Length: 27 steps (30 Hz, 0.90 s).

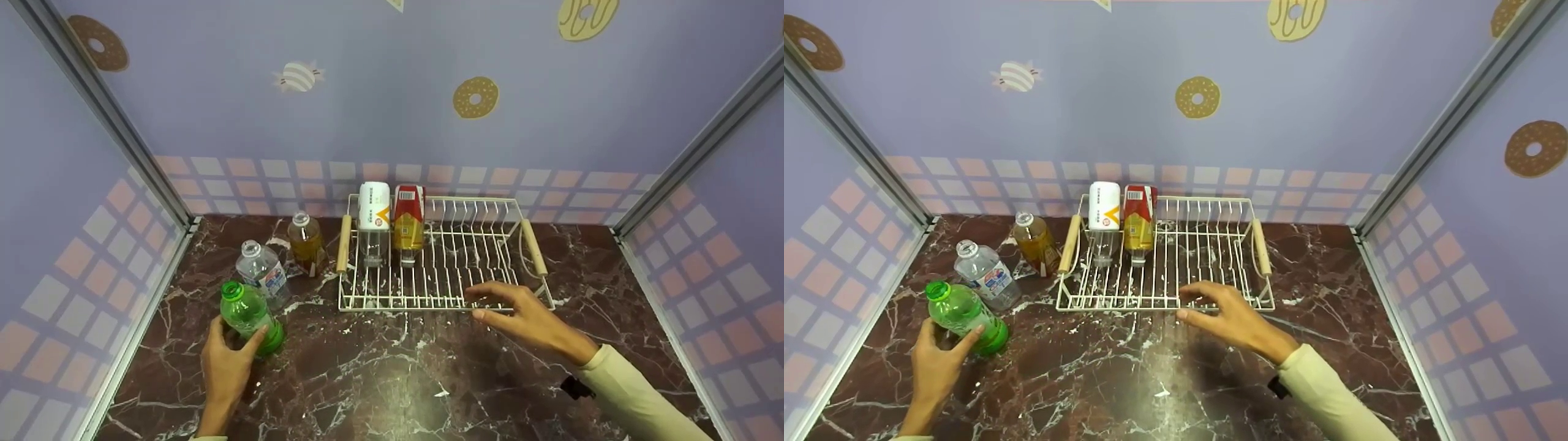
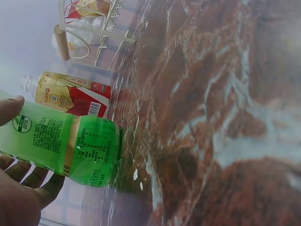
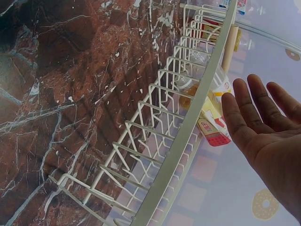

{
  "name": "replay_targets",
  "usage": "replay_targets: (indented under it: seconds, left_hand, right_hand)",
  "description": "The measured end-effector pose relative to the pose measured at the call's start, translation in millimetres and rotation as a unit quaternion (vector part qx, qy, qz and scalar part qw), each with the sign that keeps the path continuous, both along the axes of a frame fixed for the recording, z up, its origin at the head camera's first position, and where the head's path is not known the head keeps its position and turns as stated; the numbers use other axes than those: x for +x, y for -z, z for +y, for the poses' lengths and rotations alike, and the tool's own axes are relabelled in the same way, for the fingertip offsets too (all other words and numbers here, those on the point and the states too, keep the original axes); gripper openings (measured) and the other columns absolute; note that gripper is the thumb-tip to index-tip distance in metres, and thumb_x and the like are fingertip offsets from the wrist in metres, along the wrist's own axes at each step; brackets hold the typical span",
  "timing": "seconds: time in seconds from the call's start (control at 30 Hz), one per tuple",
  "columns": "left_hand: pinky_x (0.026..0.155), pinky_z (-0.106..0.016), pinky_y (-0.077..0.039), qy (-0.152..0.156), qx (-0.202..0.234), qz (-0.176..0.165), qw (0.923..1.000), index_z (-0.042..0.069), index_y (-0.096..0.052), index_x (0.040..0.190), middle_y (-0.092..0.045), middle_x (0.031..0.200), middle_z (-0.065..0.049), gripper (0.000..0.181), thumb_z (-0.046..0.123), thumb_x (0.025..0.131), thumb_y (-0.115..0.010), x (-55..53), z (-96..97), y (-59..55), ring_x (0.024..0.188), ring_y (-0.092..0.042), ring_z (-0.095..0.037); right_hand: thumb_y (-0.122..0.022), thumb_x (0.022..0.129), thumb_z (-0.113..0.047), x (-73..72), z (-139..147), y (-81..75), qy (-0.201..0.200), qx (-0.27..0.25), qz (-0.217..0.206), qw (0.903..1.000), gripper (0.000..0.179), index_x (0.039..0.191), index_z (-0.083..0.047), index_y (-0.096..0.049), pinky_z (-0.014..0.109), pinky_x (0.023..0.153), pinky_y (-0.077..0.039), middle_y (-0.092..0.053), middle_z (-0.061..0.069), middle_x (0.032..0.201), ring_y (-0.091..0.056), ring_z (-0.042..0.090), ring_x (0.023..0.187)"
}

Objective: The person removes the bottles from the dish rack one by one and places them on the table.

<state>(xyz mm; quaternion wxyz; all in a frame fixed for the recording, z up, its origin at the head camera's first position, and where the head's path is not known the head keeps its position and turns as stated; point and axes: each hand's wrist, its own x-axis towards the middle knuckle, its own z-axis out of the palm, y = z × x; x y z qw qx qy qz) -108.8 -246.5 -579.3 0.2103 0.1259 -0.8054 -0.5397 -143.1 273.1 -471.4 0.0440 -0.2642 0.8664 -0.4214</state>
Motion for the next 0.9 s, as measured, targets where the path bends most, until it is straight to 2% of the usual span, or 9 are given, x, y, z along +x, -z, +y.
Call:
replay_targets:
  seconds: [0.2,0.33,0.43,0.57,0.63,0.73,0.9]
  left_hand:
    - [0.119,-0.062,-0.048,0.002,-0.001,0.003,1.0,-0.006,-0.052,0.152,-0.06,0.151,-0.033,0.076,0.012,0.091,-0.093,-1.1,-1.1,1.4,0.143,-0.057,-0.051]
    - [0.123,-0.061,-0.044,0.023,0.033,0.017,0.9991,-0.006,-0.045,0.159,-0.054,0.157,-0.033,0.085,0.005,0.09,-0.092,-3.5,-3.1,0.7,0.148,-0.052,-0.051]
    - [0.128,-0.053,-0.041,0.035,0.051,0.042,0.9972,-0.006,-0.039,0.163,-0.049,0.161,-0.03,0.09,-0.002,0.089,-0.09,-3.5,-4.7,-4.2,0.151,-0.048,-0.048]
    - [0.13,-0.034,-0.037,0.037,0.051,0.095,0.9935,-0.008,-0.034,0.164,-0.044,0.163,-0.025,0.093,-0.012,0.087,-0.086,-0.4,-4.5,-21.9,0.155,-0.041,-0.042]
    - [0.131,-0.03,-0.035,0.036,0.05,0.122,0.9906,-0.009,-0.033,0.164,-0.043,0.165,-0.023,0.094,-0.016,0.086,-0.085,1.8,-3.1,-33.9,0.157,-0.038,-0.039]
    - [0.134,-0.035,-0.031,0.037,0.04,0.15,0.9872,-0.008,-0.034,0.164,-0.042,0.167,-0.02,0.095,-0.018,0.085,-0.084,4.9,0.1,-51.7,0.16,-0.035,-0.035]
    - [0.136,-0.038,-0.023,0.045,0.003,0.164,0.9854,0.0,-0.036,0.167,-0.036,0.174,-0.017,0.1,-0.015,0.083,-0.088,8.8,6.2,-75.3,0.164,-0.028,-0.034]
  right_hand:
    - [-0.07,0.109,-0.03,-0.4,2,2.6,0.004,0.002,-0.005,1.0,0.042,0.147,-0.011,-0.067,0.075,0.117,-0.045,-0.069,0.008,0.149,-0.063,0.036,0.139]
    - [-0.07,0.109,-0.03,-2.0,4,5.5,0.006,0.001,-0.008,0.9999,0.042,0.146,-0.01,-0.067,0.075,0.116,-0.046,-0.069,0.009,0.148,-0.064,0.036,0.137]
    - [-0.07,0.109,-0.029,-3.5,5,7.3,0.005,0.002,-0.006,1.0,0.042,0.146,-0.008,-0.067,0.073,0.115,-0.048,-0.07,0.01,0.147,-0.066,0.036,0.135]
    - [-0.07,0.109,-0.025,-6.3,7,8.7,0.0,-0.004,-0.001,1.0,0.044,0.146,-0.003,-0.066,0.071,0.114,-0.05,-0.07,0.016,0.146,-0.067,0.04,0.133]
    - [-0.07,0.108,-0.025,-7.9,8,9.2,0.003,-0.006,-0.001,1.0,0.045,0.146,-0.001,-0.066,0.071,0.115,-0.049,-0.07,0.017,0.145,-0.066,0.042,0.134]
    - [-0.071,0.108,-0.024,-10.5,10,11.0,0.013,-0.004,0.003,0.9999,0.045,0.146,0.0,-0.066,0.07,0.116,-0.049,-0.07,0.018,0.146,-0.066,0.043,0.134]
    - [-0.071,0.108,-0.024,-15.7,14,17.5,0.038,-0.009,0.011,0.9992,0.042,0.143,-0.001,-0.068,0.068,0.114,-0.052,-0.071,0.017,0.144,-0.068,0.039,0.131]
